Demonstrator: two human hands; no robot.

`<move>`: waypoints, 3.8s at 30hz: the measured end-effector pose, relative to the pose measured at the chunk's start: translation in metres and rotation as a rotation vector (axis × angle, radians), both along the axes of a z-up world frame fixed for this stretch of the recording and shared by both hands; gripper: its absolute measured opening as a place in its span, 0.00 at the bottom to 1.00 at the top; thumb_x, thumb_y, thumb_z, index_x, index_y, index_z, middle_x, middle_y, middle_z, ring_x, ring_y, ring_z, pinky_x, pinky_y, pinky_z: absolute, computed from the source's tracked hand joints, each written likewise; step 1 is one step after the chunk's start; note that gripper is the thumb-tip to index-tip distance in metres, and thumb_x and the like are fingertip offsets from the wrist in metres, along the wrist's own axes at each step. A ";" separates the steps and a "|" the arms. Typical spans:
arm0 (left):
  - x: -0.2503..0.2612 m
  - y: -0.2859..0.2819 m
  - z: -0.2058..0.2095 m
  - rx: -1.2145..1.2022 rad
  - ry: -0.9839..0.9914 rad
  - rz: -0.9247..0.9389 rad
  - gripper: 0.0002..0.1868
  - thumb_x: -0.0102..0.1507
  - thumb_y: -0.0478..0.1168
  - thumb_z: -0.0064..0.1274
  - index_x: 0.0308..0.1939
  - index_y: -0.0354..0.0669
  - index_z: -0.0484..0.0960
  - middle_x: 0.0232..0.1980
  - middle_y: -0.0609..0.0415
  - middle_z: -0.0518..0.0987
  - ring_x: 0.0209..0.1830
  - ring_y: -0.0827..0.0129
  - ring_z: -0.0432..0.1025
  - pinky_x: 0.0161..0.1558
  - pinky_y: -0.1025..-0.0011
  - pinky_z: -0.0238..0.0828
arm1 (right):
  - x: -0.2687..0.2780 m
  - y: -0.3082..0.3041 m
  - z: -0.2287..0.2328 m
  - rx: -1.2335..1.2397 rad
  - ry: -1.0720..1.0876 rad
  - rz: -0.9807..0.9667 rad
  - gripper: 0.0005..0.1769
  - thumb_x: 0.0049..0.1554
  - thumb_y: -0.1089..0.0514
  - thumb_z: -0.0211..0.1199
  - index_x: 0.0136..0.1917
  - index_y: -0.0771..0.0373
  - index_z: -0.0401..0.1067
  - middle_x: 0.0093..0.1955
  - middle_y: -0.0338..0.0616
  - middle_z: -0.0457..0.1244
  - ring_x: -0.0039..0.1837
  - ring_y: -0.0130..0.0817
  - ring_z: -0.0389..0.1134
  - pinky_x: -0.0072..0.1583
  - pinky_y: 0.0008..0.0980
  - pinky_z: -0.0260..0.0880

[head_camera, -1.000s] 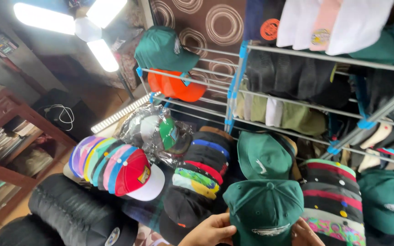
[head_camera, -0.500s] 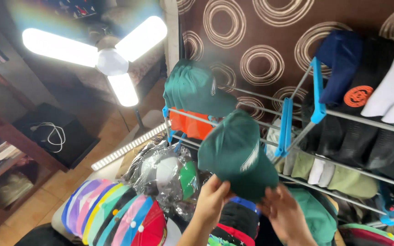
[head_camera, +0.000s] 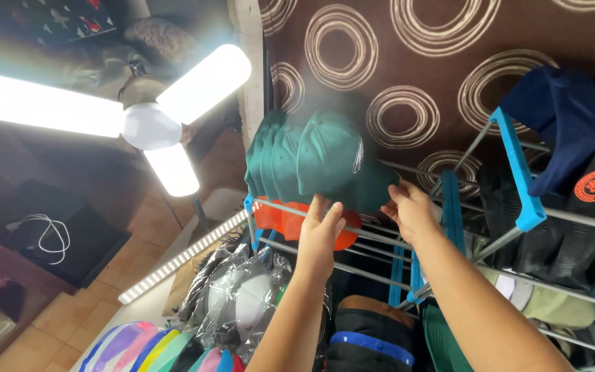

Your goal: Cleaning and organizing various hats on a storage rack using a brush and a handheld steamer.

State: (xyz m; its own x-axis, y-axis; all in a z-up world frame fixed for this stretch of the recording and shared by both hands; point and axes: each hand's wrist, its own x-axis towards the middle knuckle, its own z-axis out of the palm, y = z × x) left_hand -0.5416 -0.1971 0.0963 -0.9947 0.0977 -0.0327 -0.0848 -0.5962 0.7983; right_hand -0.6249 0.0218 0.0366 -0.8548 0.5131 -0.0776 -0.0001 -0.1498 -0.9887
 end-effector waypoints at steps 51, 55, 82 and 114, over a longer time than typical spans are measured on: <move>0.441 0.507 -0.181 -0.878 0.304 -0.966 0.18 0.64 0.50 0.45 0.51 0.50 0.84 0.48 0.62 0.85 0.49 0.74 0.77 0.56 0.74 0.70 | 0.724 0.396 -0.185 -0.414 -0.238 -0.677 0.27 0.61 0.60 0.55 0.74 0.62 0.65 0.68 0.53 0.65 0.63 0.51 0.69 0.58 0.47 0.70; 0.403 0.638 -0.253 -0.870 0.485 -0.812 0.20 0.65 0.47 0.49 0.60 0.48 0.79 0.58 0.56 0.82 0.57 0.69 0.77 0.63 0.70 0.73 | 0.707 0.425 -0.150 -0.363 -0.229 -0.671 0.30 0.60 0.58 0.55 0.75 0.56 0.63 0.74 0.43 0.62 0.58 0.45 0.70 0.54 0.41 0.71; 0.462 0.588 -0.046 -0.872 0.810 -0.736 0.15 0.61 0.54 0.61 0.35 0.48 0.79 0.23 0.62 0.68 0.23 0.75 0.61 0.29 0.68 0.59 | 0.715 0.445 -0.177 -0.695 0.025 -0.593 0.32 0.65 0.53 0.37 0.81 0.52 0.48 0.79 0.65 0.54 0.77 0.61 0.55 0.73 0.63 0.54; 0.301 0.153 -0.191 -0.888 0.234 -0.772 0.20 0.62 0.38 0.57 0.60 0.47 0.82 0.42 0.61 0.82 0.46 0.75 0.76 0.55 0.77 0.69 | 0.733 0.027 -0.196 -0.678 -0.215 -0.667 0.13 0.62 0.59 0.61 0.61 0.60 0.72 0.49 0.44 0.67 0.42 0.41 0.66 0.43 0.46 0.71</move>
